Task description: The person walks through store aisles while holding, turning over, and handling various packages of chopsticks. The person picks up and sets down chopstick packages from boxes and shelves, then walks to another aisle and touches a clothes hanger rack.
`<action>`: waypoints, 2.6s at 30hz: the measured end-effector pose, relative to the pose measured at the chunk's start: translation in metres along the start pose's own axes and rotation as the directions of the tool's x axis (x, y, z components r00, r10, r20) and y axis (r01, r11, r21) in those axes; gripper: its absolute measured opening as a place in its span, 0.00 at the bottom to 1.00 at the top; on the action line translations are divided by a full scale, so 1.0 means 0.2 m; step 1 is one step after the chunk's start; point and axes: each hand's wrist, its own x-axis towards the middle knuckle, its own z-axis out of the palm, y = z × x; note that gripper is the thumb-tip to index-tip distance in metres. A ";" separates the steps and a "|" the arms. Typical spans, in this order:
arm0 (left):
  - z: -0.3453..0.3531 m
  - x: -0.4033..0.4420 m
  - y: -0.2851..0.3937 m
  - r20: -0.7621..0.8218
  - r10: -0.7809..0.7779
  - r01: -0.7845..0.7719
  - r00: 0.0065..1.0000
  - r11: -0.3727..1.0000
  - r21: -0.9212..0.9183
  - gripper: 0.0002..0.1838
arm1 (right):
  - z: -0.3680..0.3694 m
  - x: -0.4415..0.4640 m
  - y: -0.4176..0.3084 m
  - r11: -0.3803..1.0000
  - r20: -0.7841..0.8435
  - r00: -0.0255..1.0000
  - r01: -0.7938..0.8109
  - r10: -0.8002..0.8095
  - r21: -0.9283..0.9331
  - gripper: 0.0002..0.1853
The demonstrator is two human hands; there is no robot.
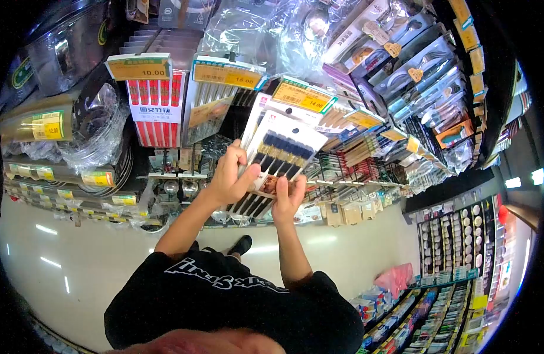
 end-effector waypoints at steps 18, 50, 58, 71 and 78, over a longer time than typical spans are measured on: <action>0.01 0.13 -0.02 -0.077 0.130 -0.124 0.989 0.990 0.074 0.16 | 0.06 0.16 -0.05 0.999 0.016 0.999 0.033 -0.032 -0.028 0.08; -0.01 0.23 -0.14 -0.166 0.167 -0.156 0.972 0.985 0.078 0.24 | 0.19 0.27 0.06 0.982 -0.067 0.982 0.174 -0.178 -0.072 0.13; -0.01 0.30 -0.11 -0.223 0.051 -0.030 0.973 0.995 0.097 0.26 | 0.23 0.35 0.01 0.974 -0.097 0.981 0.147 -0.166 -0.171 0.11; -0.07 0.34 0.03 -0.178 -0.185 0.208 0.966 0.971 0.117 0.31 | 0.27 0.35 -0.03 0.995 -0.182 0.983 0.025 -0.007 0.094 0.11; -0.05 0.32 0.01 -0.152 -0.196 0.221 0.969 0.959 0.175 0.31 | 0.18 0.37 0.03 0.997 -0.157 0.988 0.018 -0.006 0.074 0.14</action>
